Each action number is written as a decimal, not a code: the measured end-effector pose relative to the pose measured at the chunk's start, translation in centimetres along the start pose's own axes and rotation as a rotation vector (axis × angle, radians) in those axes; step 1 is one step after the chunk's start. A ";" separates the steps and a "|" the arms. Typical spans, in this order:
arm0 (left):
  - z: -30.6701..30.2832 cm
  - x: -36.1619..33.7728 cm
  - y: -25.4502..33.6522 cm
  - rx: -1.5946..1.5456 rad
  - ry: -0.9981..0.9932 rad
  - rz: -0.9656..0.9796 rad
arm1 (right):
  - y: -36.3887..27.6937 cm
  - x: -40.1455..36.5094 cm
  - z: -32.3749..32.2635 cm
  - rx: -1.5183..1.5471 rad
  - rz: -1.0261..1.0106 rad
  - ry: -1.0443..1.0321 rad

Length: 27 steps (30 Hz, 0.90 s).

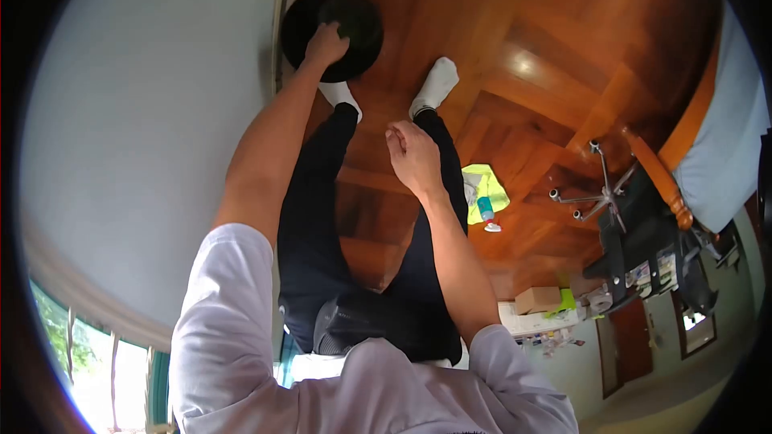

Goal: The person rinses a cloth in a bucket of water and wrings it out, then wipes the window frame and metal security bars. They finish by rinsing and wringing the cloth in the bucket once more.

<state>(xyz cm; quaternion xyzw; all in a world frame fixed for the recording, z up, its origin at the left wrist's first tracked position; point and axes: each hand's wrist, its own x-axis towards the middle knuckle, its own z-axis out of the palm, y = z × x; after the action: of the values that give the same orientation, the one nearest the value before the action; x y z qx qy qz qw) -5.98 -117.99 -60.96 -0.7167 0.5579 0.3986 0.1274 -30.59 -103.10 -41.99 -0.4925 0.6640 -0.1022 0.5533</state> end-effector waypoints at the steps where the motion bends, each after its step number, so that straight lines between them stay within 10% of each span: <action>1: 1.0 2.1 -0.1 0.054 -0.186 -0.121 | 0.8 0.9 1.0 0.026 0.024 -0.018; 3: 6.2 7.0 -3.3 0.100 -0.387 -0.246 | 1.6 2.5 1.9 0.046 0.058 -0.045; 6: 16.1 9.8 -9.1 0.248 -0.206 0.061 | -0.1 3.9 1.4 -0.206 -0.020 -0.181; 8: 18.4 8.0 -9.4 0.549 0.514 0.371 | -1.8 4.8 1.3 0.062 0.016 -0.109; 11: 15.3 8.4 -7.8 -0.006 -0.079 0.011 | -3.1 5.6 0.4 0.265 0.147 -0.173; 18: 7.6 2.7 -5.3 -0.192 -0.026 -0.019 | -1.7 10.2 6.0 0.645 0.211 -0.240; 20: 6.3 0.4 -5.1 -0.353 0.500 0.170 | -2.1 14.2 8.7 0.708 0.366 -0.172; 27: 0.0 -8.1 2.0 -0.674 0.361 0.274 | -0.7 26.6 13.8 1.197 0.760 -0.115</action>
<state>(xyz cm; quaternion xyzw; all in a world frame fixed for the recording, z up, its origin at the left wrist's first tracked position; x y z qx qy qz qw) -8.27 -113.02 -54.68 -0.6958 0.4995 0.4404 -0.2690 -16.14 -118.19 -63.45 0.1572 0.5894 -0.2233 0.7603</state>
